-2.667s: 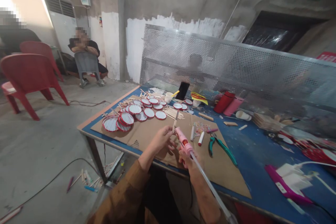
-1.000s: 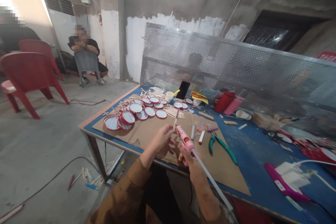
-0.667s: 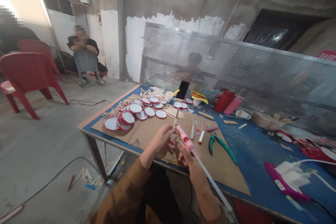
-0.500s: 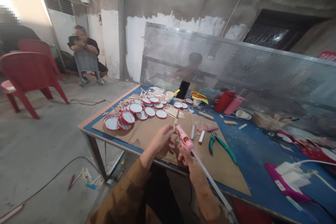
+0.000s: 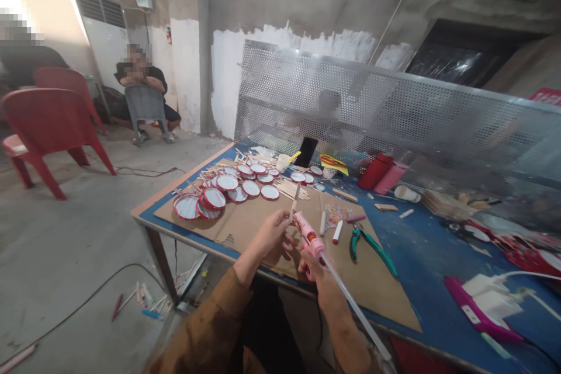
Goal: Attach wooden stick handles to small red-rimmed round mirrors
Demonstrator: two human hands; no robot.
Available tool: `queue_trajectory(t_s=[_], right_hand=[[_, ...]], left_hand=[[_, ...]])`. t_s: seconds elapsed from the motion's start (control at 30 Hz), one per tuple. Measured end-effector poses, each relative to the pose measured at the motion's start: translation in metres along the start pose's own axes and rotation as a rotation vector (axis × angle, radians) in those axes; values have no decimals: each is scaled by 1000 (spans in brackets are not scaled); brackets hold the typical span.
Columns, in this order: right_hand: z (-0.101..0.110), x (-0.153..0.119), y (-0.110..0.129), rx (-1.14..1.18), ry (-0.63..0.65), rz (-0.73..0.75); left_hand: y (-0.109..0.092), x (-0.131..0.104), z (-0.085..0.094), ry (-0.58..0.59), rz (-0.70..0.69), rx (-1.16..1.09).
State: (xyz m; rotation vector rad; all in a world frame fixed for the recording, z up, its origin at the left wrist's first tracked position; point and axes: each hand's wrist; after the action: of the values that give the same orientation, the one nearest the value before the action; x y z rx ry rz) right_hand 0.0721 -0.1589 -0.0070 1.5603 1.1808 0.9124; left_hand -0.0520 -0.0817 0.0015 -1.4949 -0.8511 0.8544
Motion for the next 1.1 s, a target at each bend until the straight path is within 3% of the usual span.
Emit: queue_trajectory(t_s=[0.4, 1.1], right_hand=[[6, 2, -10, 52, 11, -30], [4, 1, -3, 11, 24, -5]], left_hand=[[-1, -1, 0, -25, -6, -12], [3, 2, 1, -5, -11, -13]])
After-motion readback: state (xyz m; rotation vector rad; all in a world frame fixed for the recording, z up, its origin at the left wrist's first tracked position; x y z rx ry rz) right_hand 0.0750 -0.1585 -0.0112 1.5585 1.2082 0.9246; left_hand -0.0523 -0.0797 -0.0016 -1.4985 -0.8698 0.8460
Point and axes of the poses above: each hand's wrist, its own x-axis towards the middle knuckle, its own z-axis out of the back of the hand, y = z × x, and after that the axes turned 14 degrees about x, right-handed
